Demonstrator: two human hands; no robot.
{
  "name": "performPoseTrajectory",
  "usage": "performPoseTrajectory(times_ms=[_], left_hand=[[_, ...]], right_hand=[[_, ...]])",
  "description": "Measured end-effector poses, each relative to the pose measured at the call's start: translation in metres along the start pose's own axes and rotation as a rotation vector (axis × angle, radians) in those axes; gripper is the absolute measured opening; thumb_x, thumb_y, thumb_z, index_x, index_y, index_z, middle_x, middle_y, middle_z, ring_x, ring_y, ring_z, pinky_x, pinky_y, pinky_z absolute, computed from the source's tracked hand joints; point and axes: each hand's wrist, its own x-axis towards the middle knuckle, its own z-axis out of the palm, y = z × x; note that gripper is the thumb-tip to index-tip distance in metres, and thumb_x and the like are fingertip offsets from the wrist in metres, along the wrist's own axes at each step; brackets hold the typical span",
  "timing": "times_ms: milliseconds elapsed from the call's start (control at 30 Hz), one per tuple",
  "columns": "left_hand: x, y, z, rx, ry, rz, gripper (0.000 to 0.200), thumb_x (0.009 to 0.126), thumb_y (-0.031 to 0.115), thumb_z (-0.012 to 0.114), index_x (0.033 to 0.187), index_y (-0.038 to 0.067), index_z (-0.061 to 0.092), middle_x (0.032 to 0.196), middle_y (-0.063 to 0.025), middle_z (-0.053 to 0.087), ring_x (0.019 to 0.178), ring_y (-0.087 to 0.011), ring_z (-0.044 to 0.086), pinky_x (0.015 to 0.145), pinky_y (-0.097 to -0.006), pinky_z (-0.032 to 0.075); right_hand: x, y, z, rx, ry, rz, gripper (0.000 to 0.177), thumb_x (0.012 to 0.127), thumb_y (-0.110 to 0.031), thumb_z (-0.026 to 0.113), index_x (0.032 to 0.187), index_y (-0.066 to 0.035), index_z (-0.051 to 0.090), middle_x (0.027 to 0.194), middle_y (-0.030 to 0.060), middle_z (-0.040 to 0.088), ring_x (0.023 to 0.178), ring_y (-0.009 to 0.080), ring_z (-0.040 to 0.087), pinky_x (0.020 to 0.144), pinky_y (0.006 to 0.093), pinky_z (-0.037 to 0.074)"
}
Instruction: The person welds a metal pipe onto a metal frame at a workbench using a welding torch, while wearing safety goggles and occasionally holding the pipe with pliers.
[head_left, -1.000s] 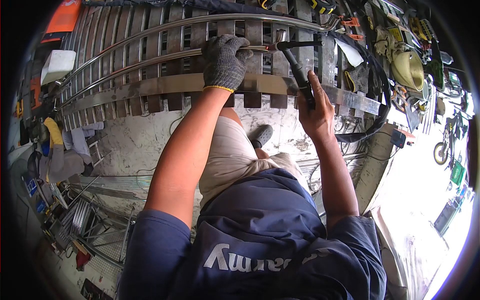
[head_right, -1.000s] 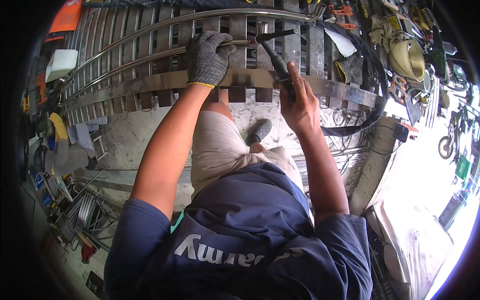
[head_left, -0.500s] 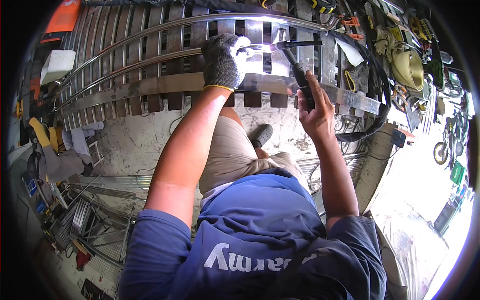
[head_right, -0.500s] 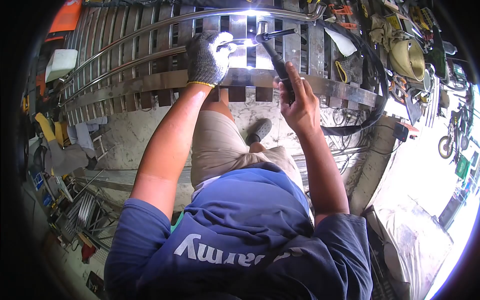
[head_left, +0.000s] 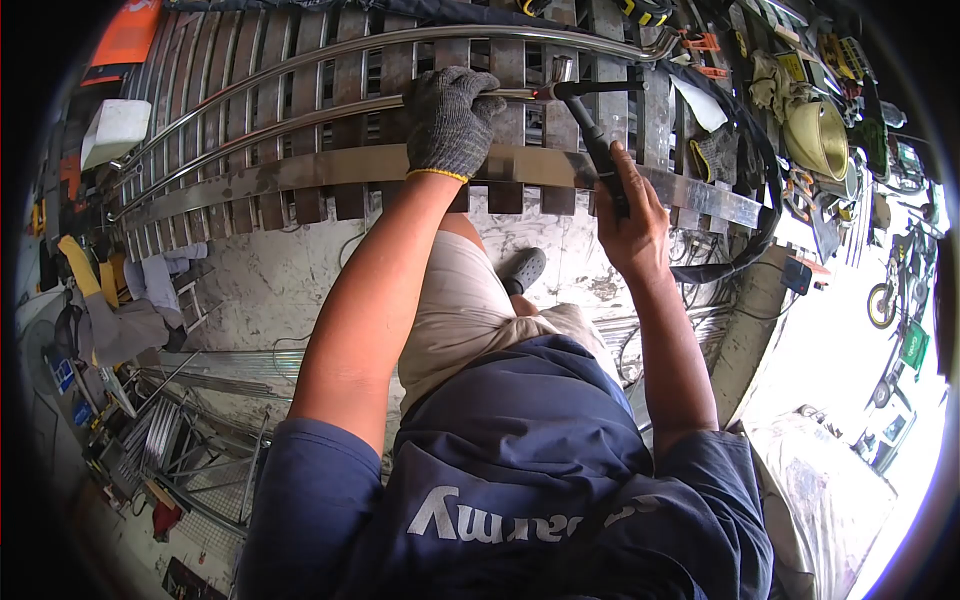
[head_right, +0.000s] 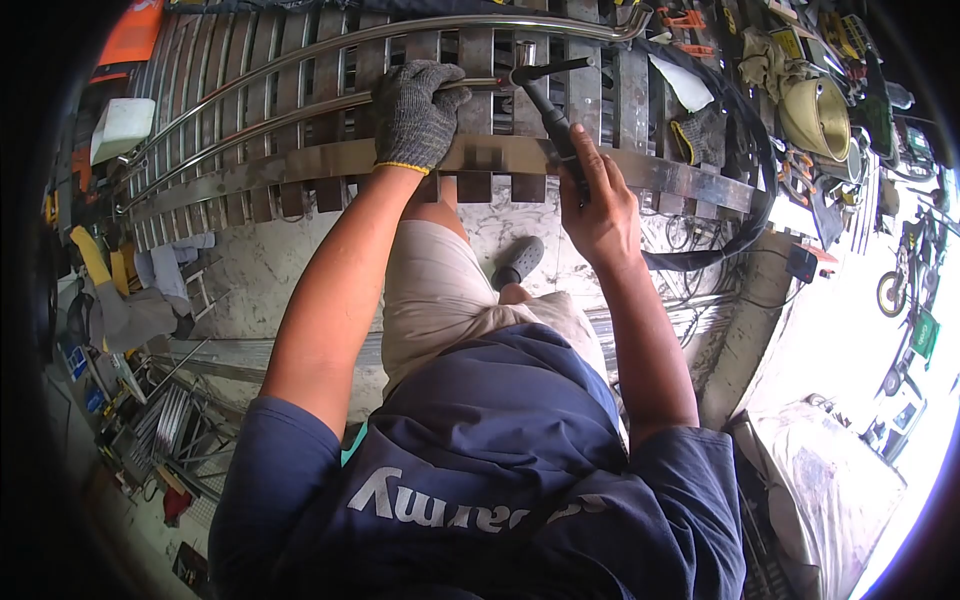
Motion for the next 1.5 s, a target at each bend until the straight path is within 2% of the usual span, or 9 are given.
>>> performPoseTrajectory(times_ms=[133, 433, 733, 1167, 1400, 1500], left_hand=[[0.0025, -0.0044, 0.0021, -0.038, -0.033, -0.016, 0.026, 0.086, 0.022, 0.093, 0.110, 0.013, 0.088, 0.114, -0.0109, 0.083, 0.114, -0.0360, 0.075, 0.105, -0.0469, 0.058], [-0.0003, -0.0009, 0.0015, -0.020, 0.003, -0.026, 0.029, 0.083, 0.023, 0.094, 0.110, 0.015, 0.088, 0.116, -0.0095, 0.083, 0.115, -0.0357, 0.074, 0.108, -0.0479, 0.056], [0.0015, -0.0016, 0.0006, 0.005, -0.032, -0.018, 0.027, 0.085, 0.026, 0.093, 0.109, 0.014, 0.088, 0.114, -0.0093, 0.083, 0.115, -0.0354, 0.074, 0.105, -0.0489, 0.056], [-0.0001, -0.0032, 0.0039, 0.032, 0.012, 0.008, 0.027, 0.084, 0.022, 0.093, 0.110, 0.015, 0.088, 0.116, -0.0096, 0.083, 0.115, -0.0355, 0.074, 0.106, -0.0473, 0.057], [0.0019, -0.0057, 0.0039, 0.003, 0.056, 0.077, 0.023, 0.084, 0.021, 0.093, 0.105, 0.011, 0.088, 0.106, -0.0114, 0.084, 0.103, -0.0357, 0.079, 0.098, -0.0487, 0.061], [0.0013, -0.0049, 0.0041, -0.063, 0.030, 0.023, 0.025, 0.084, 0.020, 0.093, 0.106, 0.011, 0.088, 0.108, -0.0112, 0.083, 0.106, -0.0356, 0.078, 0.101, -0.0481, 0.060]], right_hand=[[-0.0003, 0.0000, 0.0005, -0.022, -0.009, -0.007, 0.069, 0.104, -0.010, 0.078, 0.169, -0.017, 0.056, 0.125, 0.0232, 0.080, 0.100, 0.0451, 0.083, 0.078, 0.0531, 0.069], [0.0019, -0.0030, -0.0008, 0.006, 0.061, -0.063, 0.070, 0.103, -0.008, 0.078, 0.169, -0.014, 0.055, 0.128, 0.0232, 0.080, 0.103, 0.0452, 0.083, 0.080, 0.0526, 0.069], [-0.0009, 0.0017, 0.0011, -0.016, 0.003, -0.030, 0.066, 0.104, -0.009, 0.077, 0.167, -0.014, 0.058, 0.125, 0.0241, 0.080, 0.100, 0.0453, 0.083, 0.078, 0.0522, 0.069], [0.0005, -0.0011, 0.0019, 0.016, 0.065, -0.057, 0.068, 0.104, -0.008, 0.078, 0.168, -0.014, 0.057, 0.117, 0.0220, 0.080, 0.092, 0.0431, 0.082, 0.073, 0.0519, 0.067], [-0.0002, -0.0008, 0.0014, -0.015, 0.036, -0.060, 0.066, 0.104, -0.008, 0.078, 0.167, -0.014, 0.059, 0.118, 0.0202, 0.080, 0.092, 0.0417, 0.082, 0.072, 0.0511, 0.067], [-0.0001, -0.0012, 0.0014, -0.012, 0.051, -0.052, 0.064, 0.105, -0.009, 0.078, 0.166, -0.014, 0.059, 0.120, 0.0197, 0.080, 0.093, 0.0411, 0.082, 0.073, 0.0510, 0.067]])
